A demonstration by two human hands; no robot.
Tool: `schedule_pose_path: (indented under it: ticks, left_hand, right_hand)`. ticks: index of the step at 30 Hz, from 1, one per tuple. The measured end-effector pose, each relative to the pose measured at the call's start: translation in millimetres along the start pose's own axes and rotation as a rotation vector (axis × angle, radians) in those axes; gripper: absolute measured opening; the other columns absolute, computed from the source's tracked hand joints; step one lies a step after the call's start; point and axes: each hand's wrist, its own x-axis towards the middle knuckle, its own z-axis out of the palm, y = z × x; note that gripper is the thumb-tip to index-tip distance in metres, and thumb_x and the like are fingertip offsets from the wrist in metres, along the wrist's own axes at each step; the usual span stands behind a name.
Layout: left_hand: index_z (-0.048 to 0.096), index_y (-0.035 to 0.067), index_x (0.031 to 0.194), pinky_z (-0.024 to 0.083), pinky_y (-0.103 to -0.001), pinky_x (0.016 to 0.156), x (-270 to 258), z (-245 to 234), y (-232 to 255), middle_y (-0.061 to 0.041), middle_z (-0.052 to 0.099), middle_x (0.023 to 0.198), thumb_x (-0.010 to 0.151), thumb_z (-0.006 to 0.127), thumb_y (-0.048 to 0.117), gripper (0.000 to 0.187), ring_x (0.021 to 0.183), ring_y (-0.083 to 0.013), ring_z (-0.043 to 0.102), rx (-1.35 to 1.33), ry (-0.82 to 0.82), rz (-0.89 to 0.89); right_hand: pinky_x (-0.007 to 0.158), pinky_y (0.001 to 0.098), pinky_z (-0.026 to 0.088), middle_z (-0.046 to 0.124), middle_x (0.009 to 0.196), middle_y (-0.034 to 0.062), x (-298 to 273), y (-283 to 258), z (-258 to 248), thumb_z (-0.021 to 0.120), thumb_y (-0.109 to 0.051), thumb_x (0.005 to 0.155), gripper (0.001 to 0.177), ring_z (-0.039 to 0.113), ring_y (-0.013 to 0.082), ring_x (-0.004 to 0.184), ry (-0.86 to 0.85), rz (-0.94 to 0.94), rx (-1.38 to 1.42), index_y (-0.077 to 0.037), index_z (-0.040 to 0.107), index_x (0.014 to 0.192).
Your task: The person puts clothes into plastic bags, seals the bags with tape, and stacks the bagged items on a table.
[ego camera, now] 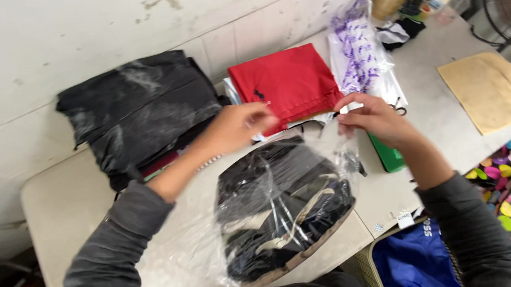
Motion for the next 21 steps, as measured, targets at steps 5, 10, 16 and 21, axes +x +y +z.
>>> schedule_pose_path:
  ticks: [5,10,16,21]
  left_hand:
    - [0.061,0.011,0.106,0.048,-0.047,0.074,5,98,57,-0.021,0.061,0.096,0.082,0.048,0.039,0.039,0.094,-0.0409,0.059,0.339,-0.025,0.295]
    - [0.046,0.007,0.133,0.025,-0.065,0.097,8,184,87,-0.039,0.040,0.131,0.078,0.044,0.063,0.079,0.126,-0.0579,0.032,0.697,0.118,0.150]
    - [0.043,-0.005,0.129,0.005,-0.074,0.099,34,214,127,-0.037,0.012,0.147,0.094,0.042,0.035,0.054,0.134,-0.0584,-0.003,1.177,-0.335,-0.447]
    - [0.043,-0.009,0.126,0.003,-0.076,0.102,46,244,87,-0.033,0.028,0.141,0.093,0.036,0.027,0.050,0.135,-0.0495,0.016,1.164,-0.136,-0.592]
  right_hand:
    - [0.048,0.0330,0.052,0.062,0.067,0.0221,4,13,-1,0.064,0.004,0.078,0.032,0.061,0.0247,0.051,0.090,-0.006,0.091,0.002,0.054,0.108]
    - [0.052,0.0253,0.052,0.063,0.067,0.0148,8,21,-6,0.066,0.003,0.076,0.035,0.061,0.0159,0.055,0.077,-0.029,0.072,-0.002,0.056,0.109]
    - [0.058,0.0226,0.053,0.064,0.070,0.0107,22,42,-19,0.066,-0.001,0.077,0.036,0.060,0.0119,0.059,0.038,-0.061,0.019,-0.006,0.057,0.111]
    - [0.063,0.0292,0.057,0.067,0.082,0.0135,7,45,-15,0.068,-0.012,0.084,0.027,0.067,0.0187,0.070,0.132,-0.226,0.129,-0.006,0.059,0.108]
